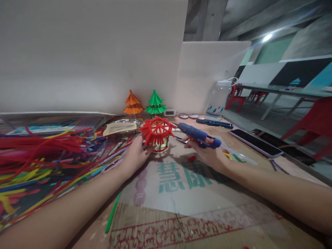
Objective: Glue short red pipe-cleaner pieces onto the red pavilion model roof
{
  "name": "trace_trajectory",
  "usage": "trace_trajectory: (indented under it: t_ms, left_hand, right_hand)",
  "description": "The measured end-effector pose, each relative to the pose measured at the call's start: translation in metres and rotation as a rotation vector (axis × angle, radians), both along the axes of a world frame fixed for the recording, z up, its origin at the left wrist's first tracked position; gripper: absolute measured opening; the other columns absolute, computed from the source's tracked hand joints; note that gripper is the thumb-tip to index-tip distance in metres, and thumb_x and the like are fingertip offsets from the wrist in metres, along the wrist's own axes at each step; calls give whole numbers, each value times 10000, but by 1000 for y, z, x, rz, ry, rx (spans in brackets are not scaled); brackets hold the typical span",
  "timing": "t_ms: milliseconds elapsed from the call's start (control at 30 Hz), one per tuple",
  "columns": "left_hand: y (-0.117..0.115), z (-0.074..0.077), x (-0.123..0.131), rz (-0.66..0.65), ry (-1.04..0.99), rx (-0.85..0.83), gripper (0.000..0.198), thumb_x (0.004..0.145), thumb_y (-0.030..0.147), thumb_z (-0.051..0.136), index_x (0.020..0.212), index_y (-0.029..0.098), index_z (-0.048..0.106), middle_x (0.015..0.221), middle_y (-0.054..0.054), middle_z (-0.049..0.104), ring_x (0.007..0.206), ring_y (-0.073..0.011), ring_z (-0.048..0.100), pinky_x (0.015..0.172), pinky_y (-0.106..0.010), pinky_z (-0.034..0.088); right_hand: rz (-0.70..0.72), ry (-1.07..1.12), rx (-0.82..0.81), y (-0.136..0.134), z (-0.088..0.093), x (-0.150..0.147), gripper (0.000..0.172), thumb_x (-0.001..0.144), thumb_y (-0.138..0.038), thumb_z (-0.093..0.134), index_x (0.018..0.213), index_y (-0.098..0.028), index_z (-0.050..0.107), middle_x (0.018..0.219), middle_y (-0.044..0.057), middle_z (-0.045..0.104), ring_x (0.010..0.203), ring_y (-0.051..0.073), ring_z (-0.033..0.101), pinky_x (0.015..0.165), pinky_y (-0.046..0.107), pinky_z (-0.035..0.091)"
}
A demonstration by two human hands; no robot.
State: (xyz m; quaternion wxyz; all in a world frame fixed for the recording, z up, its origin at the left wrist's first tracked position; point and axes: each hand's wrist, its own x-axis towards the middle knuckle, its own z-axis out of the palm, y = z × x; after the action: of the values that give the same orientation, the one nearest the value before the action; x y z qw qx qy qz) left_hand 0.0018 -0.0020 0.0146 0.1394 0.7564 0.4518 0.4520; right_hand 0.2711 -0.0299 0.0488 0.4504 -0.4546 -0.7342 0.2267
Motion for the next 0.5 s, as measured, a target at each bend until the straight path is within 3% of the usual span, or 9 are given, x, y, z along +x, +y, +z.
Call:
trace_trajectory:
  t_ms: [233,367,500]
  left_hand:
    - [12,-15,-11,121,33,41,364,885,386,589,1160,148,605,1209,-152,648,1144,-301,601,1007,-481,475]
    - [11,-13,-11,95,11,30,400,881,402,600,1199,159,592,1205,-134,651,1138,-293,602,985,-460,490]
    - [7,-8,-9,121,32,20,379,886,408,583,1157,143,604,1197,-149,647,1114,-300,602,995,-485,473]
  right_hand:
    - [48,14,-8,4,-13,-2,219,809,-431,662,874,-223,644,924,64,736,864,239,702,825,420,561]
    - [79,34,-89,-2,-5,-2,246,754,-435,696,864,-224,634,912,72,737,871,257,695,789,416,559]
    - [27,-19,-53,-4,-3,-3,265,732,-447,710,822,-227,594,803,41,706,734,223,655,684,365,528]
